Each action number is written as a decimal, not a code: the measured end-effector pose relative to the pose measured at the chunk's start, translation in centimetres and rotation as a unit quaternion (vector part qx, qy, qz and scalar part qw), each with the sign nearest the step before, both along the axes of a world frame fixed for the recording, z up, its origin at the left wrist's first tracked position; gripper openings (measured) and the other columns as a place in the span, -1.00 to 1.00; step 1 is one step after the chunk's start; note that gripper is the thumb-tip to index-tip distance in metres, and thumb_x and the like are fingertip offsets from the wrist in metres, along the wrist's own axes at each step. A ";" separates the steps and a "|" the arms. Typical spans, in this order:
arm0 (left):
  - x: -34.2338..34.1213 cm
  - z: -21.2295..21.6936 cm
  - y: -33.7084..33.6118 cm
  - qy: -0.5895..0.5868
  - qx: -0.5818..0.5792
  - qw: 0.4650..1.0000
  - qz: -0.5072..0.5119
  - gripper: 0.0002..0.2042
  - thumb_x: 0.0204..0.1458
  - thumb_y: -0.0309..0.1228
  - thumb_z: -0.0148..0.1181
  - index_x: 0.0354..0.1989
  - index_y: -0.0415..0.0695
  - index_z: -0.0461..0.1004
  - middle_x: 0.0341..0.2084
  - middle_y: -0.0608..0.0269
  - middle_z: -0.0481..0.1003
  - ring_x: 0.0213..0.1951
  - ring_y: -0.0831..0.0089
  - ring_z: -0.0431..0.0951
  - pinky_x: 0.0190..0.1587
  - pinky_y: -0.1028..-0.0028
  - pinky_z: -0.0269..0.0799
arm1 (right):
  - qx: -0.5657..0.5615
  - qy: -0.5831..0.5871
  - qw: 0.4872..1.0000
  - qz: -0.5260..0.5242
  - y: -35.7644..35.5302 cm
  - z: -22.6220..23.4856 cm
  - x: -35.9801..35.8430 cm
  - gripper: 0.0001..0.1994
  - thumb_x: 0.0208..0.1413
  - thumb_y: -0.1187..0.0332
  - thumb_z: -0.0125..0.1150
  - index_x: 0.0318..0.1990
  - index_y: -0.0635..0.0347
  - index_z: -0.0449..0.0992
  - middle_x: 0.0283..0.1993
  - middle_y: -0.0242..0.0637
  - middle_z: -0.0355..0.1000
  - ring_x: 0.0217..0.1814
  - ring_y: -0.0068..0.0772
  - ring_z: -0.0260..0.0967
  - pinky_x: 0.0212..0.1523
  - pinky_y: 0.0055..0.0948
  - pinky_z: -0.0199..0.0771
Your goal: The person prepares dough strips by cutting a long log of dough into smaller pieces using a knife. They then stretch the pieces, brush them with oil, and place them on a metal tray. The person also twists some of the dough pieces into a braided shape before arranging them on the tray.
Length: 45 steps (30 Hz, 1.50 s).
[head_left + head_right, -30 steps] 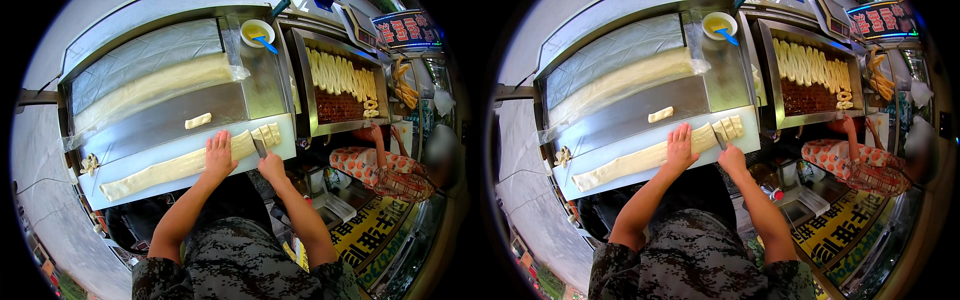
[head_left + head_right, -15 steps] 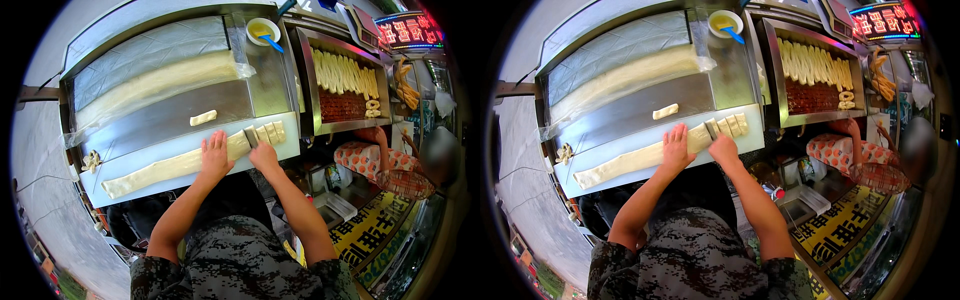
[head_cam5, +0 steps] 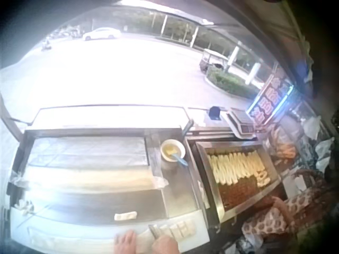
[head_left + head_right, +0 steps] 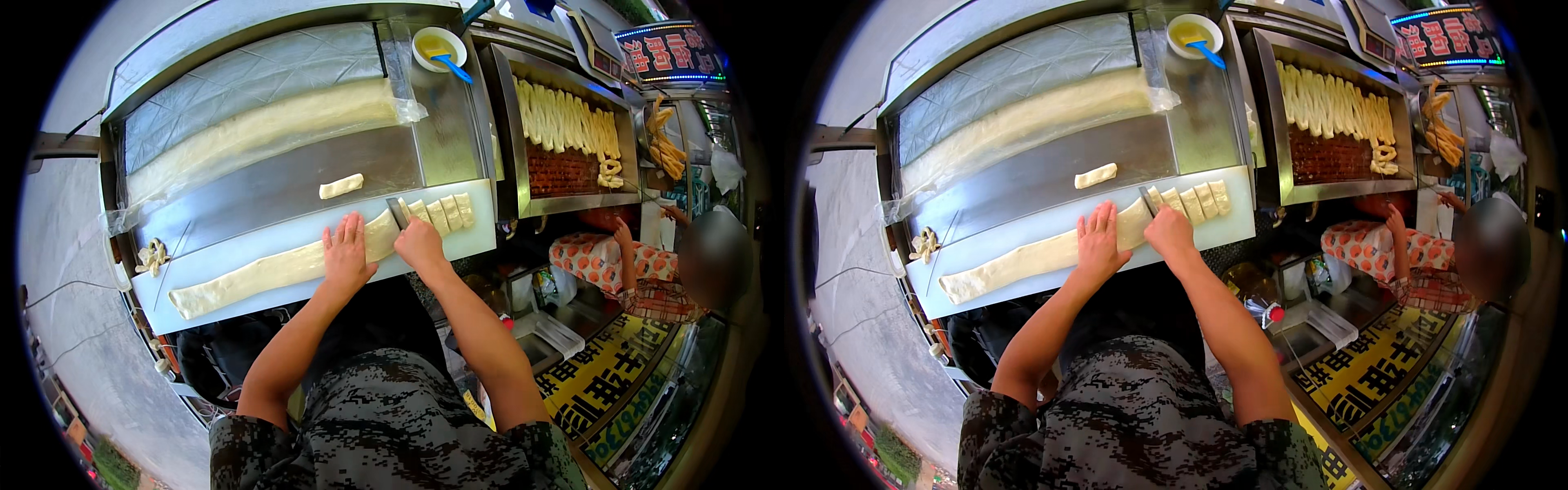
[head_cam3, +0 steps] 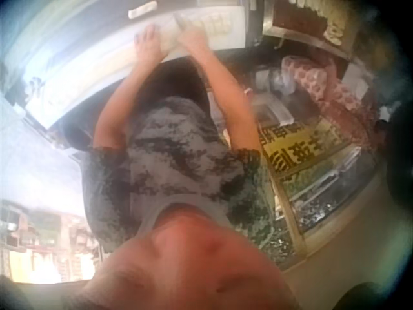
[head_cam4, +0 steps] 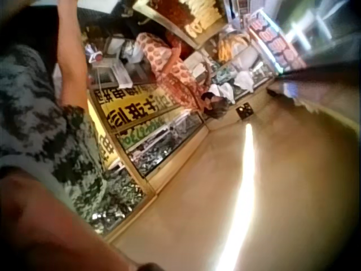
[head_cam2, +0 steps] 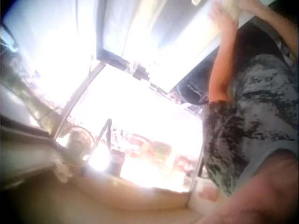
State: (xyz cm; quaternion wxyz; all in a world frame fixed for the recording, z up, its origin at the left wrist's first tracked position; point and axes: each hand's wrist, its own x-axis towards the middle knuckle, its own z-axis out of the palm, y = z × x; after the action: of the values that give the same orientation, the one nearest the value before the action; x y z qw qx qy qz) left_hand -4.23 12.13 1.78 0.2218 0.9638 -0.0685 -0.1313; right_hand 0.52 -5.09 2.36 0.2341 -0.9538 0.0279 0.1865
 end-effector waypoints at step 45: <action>-2.7 0.1 6.7 -0.008 0.007 0.999 0.036 0.02 -0.38 -0.19 0.52 0.34 -0.24 0.10 0.34 0.12 0.09 0.36 0.16 0.09 0.32 -0.17 -0.05 | 0.066 -0.013 0.997 -0.027 7.9 0.0 -8.1 -0.87 0.02 0.41 0.07 -0.33 0.30 0.43 -0.44 0.20 0.47 -0.35 0.26 0.46 -0.30 0.10 0.45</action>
State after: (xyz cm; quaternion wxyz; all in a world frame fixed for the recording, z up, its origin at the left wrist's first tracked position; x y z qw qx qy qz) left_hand -6.90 18.79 1.88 0.2192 0.9681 -0.0350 -0.1160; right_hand -7.55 2.79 2.33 0.3021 -0.9373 0.0383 0.1695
